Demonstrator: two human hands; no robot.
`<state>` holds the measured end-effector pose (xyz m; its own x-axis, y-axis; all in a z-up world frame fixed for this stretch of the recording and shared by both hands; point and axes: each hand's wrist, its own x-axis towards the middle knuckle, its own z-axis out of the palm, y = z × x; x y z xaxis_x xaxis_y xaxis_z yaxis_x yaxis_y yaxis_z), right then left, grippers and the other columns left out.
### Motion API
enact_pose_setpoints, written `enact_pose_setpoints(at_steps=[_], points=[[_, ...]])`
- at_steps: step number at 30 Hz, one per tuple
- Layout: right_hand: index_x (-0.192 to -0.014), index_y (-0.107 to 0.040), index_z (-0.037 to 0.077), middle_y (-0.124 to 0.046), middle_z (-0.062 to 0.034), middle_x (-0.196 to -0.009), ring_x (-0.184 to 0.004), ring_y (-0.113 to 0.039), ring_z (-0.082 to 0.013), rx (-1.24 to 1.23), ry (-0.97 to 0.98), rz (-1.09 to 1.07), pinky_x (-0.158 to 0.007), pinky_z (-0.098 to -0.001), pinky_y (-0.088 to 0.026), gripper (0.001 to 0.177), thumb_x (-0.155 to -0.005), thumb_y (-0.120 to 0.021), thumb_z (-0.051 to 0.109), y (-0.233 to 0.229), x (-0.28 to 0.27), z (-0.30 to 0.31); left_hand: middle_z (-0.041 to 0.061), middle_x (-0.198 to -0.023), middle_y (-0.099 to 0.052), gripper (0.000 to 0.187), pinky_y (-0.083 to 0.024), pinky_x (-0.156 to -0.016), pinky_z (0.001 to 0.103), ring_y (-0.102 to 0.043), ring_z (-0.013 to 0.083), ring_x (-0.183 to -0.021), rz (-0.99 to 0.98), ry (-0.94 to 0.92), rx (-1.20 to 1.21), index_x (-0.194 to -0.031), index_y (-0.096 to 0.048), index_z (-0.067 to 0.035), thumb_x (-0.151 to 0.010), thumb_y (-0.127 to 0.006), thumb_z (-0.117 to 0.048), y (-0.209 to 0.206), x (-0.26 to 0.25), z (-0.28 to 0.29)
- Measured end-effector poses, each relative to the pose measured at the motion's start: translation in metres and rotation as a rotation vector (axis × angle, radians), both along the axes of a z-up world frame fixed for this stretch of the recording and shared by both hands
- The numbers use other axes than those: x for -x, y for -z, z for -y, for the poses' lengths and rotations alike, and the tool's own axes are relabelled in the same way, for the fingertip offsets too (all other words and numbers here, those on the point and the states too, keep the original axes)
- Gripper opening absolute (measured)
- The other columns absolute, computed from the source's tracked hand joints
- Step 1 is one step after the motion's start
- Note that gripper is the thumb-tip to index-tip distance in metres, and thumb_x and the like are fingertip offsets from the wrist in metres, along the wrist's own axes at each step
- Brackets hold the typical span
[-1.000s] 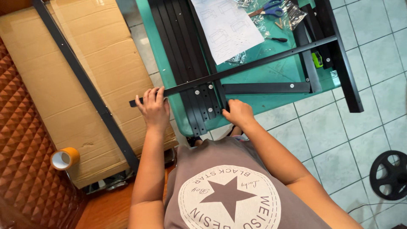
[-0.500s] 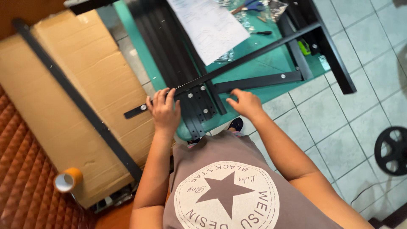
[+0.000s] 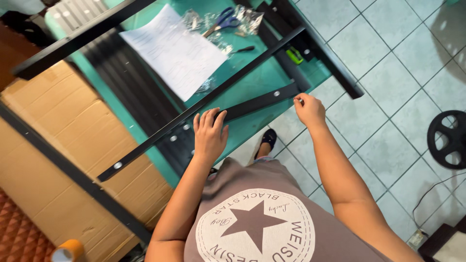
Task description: The person assembles a metal frame by aligning black metal bars and inserting bolts into pre-drilled holes. They consult a printed instruction sheet, position the bars on a green plastic table, and tighten the bolts by hand to secure the joints.
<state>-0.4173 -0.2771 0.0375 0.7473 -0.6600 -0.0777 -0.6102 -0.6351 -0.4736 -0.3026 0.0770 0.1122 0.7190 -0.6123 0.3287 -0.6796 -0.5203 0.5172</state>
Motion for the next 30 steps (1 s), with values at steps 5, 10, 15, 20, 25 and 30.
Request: enact_pose_setpoints(at_steps=[5,10,15,20,25,30], points=[[-0.101,-0.076,0.008,-0.072,-0.0161,-0.100,-0.093,-0.067,-0.0381,0.132,-0.200,0.192,-0.082,-0.0488,-0.054,0.023,-0.087,-0.075,0.026,0.026,-0.035,0.077,0.013,-0.139,-0.055,0.048,-0.029,-0.116,0.057,-0.049,0.0332,-0.133,0.000,-0.030,-0.036,-0.133,-0.061,-0.009,-0.087,-0.072,-0.016,0.008,-0.013,0.091],[-0.108,-0.070,0.001,-0.066,-0.0196,-0.107,-0.101,-0.064,-0.0402,0.068,-0.303,0.143,-0.086,-0.0489,-0.053,0.047,-0.080,-0.083,0.036,0.035,-0.076,0.105,0.014,-0.140,-0.054,0.049,-0.028,-0.117,0.057,-0.048,0.0336,-0.134,-0.014,-0.105,-0.071,-0.133,-0.061,-0.008,-0.086,-0.072,-0.014,0.014,-0.030,0.175],[-0.109,-0.066,0.001,-0.065,-0.0186,-0.108,-0.104,-0.063,-0.0396,0.064,-0.363,-0.050,-0.086,-0.0484,-0.054,0.059,-0.075,-0.086,0.045,0.024,-0.089,0.108,0.016,-0.143,-0.051,0.052,-0.028,-0.117,0.058,-0.045,0.0359,-0.136,-0.005,-0.170,-0.107,-0.135,-0.059,-0.008,-0.085,-0.072,-0.014,0.022,-0.040,0.208],[-0.110,-0.062,0.001,-0.064,-0.0189,-0.111,-0.106,-0.063,-0.0389,0.049,-0.372,-0.104,-0.086,-0.0485,-0.054,0.064,-0.073,-0.087,0.046,0.020,-0.095,0.107,0.015,-0.142,-0.051,0.062,-0.028,-0.115,0.060,-0.044,0.0350,-0.135,0.003,-0.242,-0.226,-0.141,-0.055,-0.008,-0.081,-0.074,-0.015,0.035,-0.057,0.211],[-0.109,-0.063,0.002,-0.065,-0.0184,-0.109,-0.104,-0.064,-0.0384,0.064,-0.367,-0.069,-0.086,-0.0483,-0.054,0.059,-0.075,-0.086,0.044,0.025,-0.093,0.105,0.010,-0.133,-0.057,0.067,-0.032,-0.112,0.059,-0.051,0.0317,-0.127,0.048,-0.272,-0.318,-0.142,-0.055,-0.008,-0.082,-0.079,-0.024,0.056,-0.080,0.206],[-0.106,-0.063,0.002,-0.065,-0.0167,-0.106,-0.102,-0.064,-0.0383,0.080,-0.326,-0.071,-0.083,-0.0490,-0.054,0.055,-0.075,-0.085,0.042,0.028,-0.091,0.104,0.007,-0.110,-0.068,0.046,-0.042,-0.096,0.050,-0.062,0.0294,-0.104,0.072,-0.290,-0.314,-0.120,-0.064,-0.010,-0.081,-0.081,-0.029,0.073,-0.097,0.200]])
